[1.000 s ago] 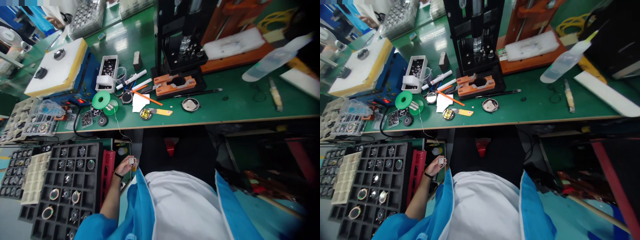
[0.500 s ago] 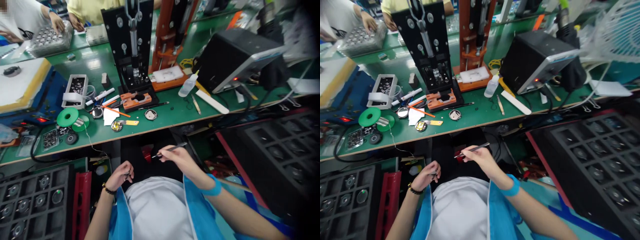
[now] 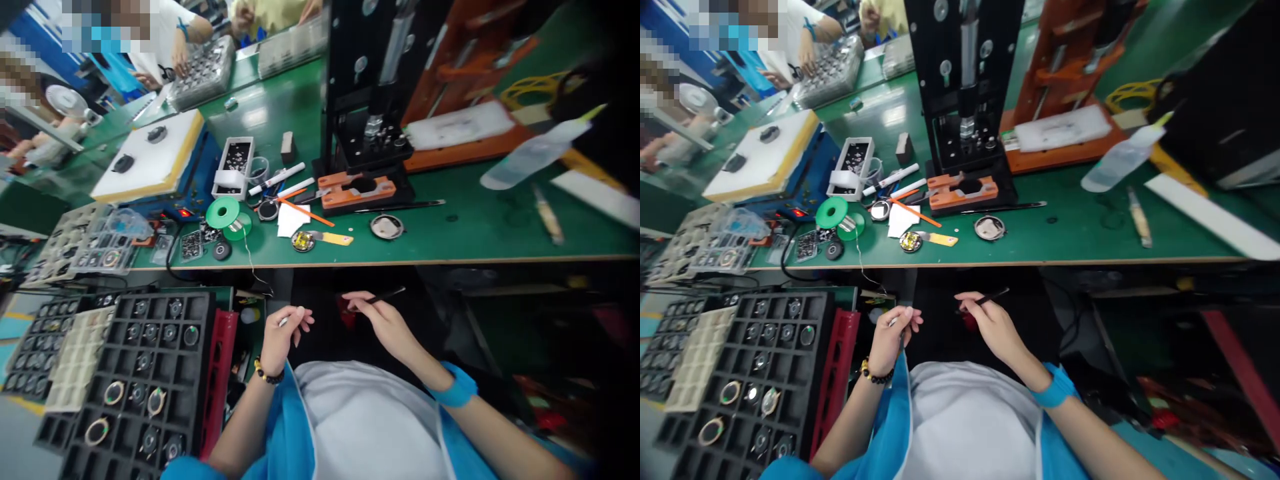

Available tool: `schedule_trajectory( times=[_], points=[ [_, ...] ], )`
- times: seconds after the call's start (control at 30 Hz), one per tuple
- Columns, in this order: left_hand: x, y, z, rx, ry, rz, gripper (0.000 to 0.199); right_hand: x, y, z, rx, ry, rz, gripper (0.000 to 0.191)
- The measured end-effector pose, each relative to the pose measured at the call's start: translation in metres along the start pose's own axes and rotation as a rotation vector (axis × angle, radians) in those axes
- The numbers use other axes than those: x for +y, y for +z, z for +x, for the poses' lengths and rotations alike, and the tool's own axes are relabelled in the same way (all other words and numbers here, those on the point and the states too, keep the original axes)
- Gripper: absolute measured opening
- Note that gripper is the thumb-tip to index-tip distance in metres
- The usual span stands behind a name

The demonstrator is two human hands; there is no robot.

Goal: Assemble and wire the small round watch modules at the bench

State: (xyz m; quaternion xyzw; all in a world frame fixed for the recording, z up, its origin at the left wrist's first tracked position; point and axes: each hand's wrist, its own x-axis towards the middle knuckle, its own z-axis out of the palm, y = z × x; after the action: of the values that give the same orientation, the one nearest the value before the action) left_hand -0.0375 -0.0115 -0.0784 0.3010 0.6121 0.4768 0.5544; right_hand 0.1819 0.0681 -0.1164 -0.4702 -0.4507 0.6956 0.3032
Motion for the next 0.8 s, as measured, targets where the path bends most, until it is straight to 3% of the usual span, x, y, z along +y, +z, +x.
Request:
schedule_trajectory(
  times=[0.17, 0.3, 0.43, 0.5, 0.63, 0.8],
  points=[
    [0.017, -0.015, -0.02, -0.041, -0.051, 0.019, 0.042, 0.009, 0.048, -0.003, -0.387, 0.031, 0.003, 0.043],
    [0.036, -0.045, -0.025, 0.239, 0.044, 0.054, 0.032, 0.008, 0.086, 0.005, -0.559, 0.055, -0.023, 0.048],
    [0.06, -0.085, -0.035, 0.572, 0.151, 0.254, 0.033, 0.011, 0.103, 0.027, -0.541, 0.058, -0.055, 0.056],
    [0.072, -0.101, -0.041, 0.674, 0.217, 0.429, 0.029, 0.016, 0.108, 0.038, -0.515, 0.062, -0.084, 0.058],
    [0.1, -0.123, -0.034, 0.724, 0.331, 0.731, 0.026, 0.028, 0.109, 0.046, -0.455, 0.043, -0.173, 0.058],
    [0.133, -0.146, 0.003, 0.745, 0.343, 0.778, 0.034, 0.04, 0.088, 0.038, -0.401, -0.006, -0.269, 0.054]
  ],
)
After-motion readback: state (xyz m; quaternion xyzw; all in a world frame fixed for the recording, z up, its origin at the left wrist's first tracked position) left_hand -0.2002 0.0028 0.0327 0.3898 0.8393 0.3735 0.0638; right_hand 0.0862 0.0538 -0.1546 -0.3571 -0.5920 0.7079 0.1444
